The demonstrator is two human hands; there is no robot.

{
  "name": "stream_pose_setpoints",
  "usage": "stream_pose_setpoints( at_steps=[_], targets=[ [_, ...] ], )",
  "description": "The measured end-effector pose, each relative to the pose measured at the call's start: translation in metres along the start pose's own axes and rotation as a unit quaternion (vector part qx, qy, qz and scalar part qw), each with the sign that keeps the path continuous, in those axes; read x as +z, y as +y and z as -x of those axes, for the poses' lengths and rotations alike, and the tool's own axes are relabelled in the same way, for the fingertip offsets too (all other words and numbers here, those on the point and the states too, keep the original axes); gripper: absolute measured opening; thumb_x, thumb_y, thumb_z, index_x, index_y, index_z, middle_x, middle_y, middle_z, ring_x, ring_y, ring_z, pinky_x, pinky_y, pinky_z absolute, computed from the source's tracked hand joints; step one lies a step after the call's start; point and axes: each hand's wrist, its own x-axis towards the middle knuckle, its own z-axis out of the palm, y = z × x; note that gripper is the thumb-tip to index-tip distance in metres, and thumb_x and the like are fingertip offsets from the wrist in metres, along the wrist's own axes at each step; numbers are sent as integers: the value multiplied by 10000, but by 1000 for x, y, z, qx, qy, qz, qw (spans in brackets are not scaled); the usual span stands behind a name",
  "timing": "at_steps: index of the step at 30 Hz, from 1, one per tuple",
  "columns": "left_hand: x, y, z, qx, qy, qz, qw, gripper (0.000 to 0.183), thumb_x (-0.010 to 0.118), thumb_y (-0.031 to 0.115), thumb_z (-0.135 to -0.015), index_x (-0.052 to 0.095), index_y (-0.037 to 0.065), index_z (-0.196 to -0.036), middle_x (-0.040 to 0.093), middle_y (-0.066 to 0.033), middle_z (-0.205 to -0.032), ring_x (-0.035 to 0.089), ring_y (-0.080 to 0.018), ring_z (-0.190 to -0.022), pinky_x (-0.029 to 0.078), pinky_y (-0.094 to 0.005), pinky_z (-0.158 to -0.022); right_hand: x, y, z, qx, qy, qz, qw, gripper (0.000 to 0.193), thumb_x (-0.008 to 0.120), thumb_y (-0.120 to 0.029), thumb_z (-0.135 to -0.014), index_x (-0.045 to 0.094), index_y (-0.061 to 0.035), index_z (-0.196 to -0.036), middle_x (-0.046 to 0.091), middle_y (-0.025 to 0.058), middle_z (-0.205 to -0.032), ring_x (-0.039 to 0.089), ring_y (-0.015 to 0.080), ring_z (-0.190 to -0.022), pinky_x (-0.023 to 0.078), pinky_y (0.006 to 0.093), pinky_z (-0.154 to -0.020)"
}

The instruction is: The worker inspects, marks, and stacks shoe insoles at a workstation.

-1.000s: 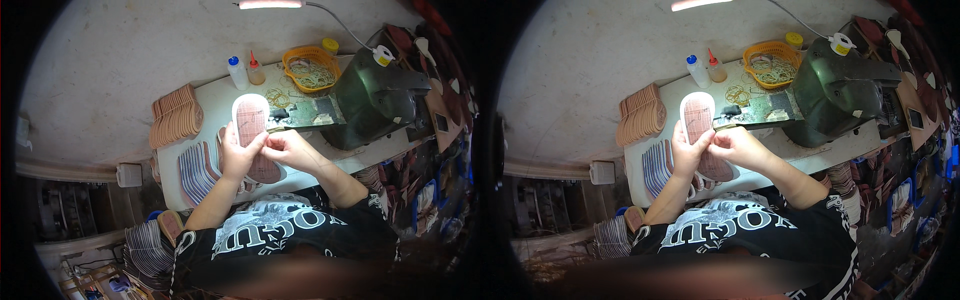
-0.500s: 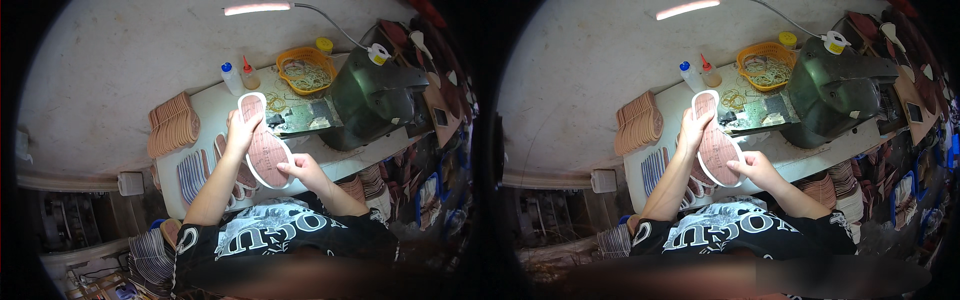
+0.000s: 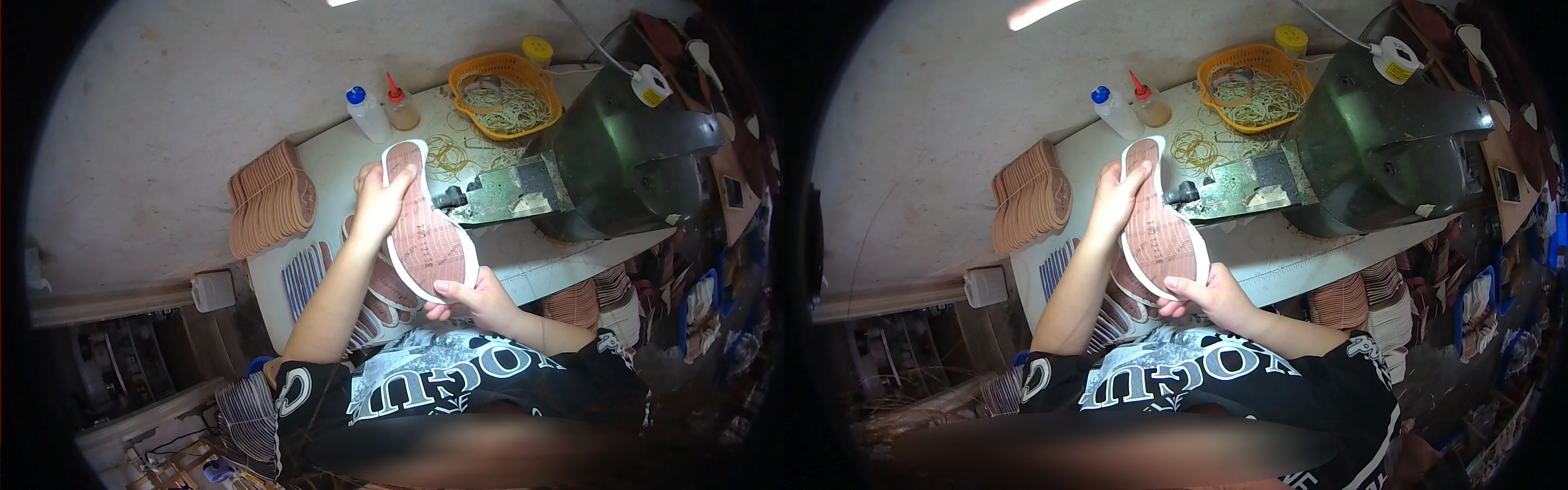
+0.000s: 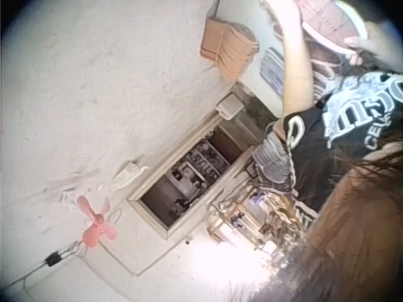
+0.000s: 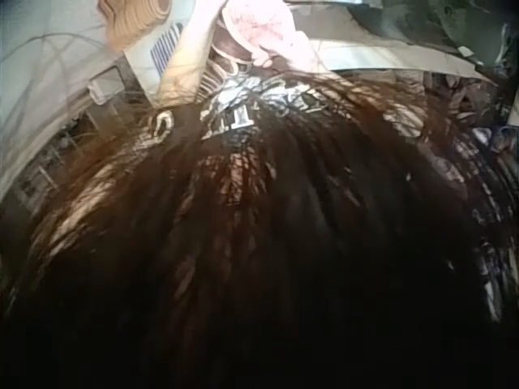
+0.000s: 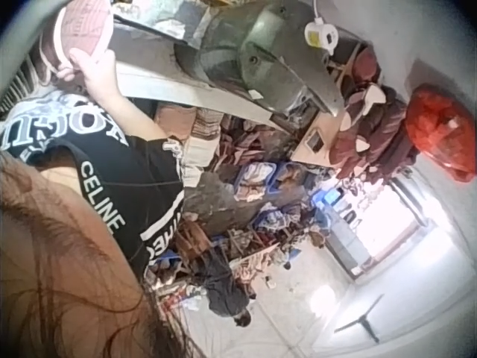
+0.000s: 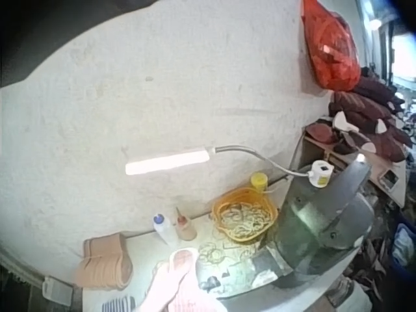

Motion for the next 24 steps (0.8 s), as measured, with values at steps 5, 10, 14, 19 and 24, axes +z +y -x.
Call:
stream_pose_setpoints(
  at_steps=[5,10,14,19,24],
  targets=[
    [-8,22,-13,183,67,-158,968,763,686,575,-754,551,-17,-1217,385,-276,-1411,238,-405,-1388,162,-474,-1144,10,-3,-14,-14,45,-36,998,259,605,-182,-932,669,68,-953,695,156,-821,680,153,-683,541,241,-640],
    [-45,64,-40,320,-398,-251,822,706,782,584,-610,647,68,-1072,535,-181,-1294,358,-322,-1327,35,-584,-1125,17,-13,-33,-43,50,-31,997,274,592,-206,-946,652,60,-974,689,140,-825,666,144,-679,543,256,-646],
    [-49,75,-52,274,-460,-243,809,520,802,509,-637,651,86,-898,589,-58,-853,532,-215,-1008,122,-505,-1124,19,-13,-42,-59,56,-27,996,304,578,-235,-957,646,60,-987,689,141,-831,675,155,-700,549,261,-652],
    [-56,82,-52,223,-453,-298,810,482,771,481,-705,624,43,-843,602,-104,-697,573,-236,-722,409,-393,-851,20,-17,-46,-75,80,-38,993,364,552,-283,-974,638,67,-1023,688,152,-887,695,186,-763,561,270,-676],
    [-68,69,-32,190,-403,-257,857,482,758,476,-727,612,21,-797,579,-100,-651,547,-183,-578,420,-321,-525,24,-23,-47,-57,97,-56,992,366,531,-294,-981,638,54,-1020,694,150,-888,697,200,-755,564,278,-672]
  ],
)
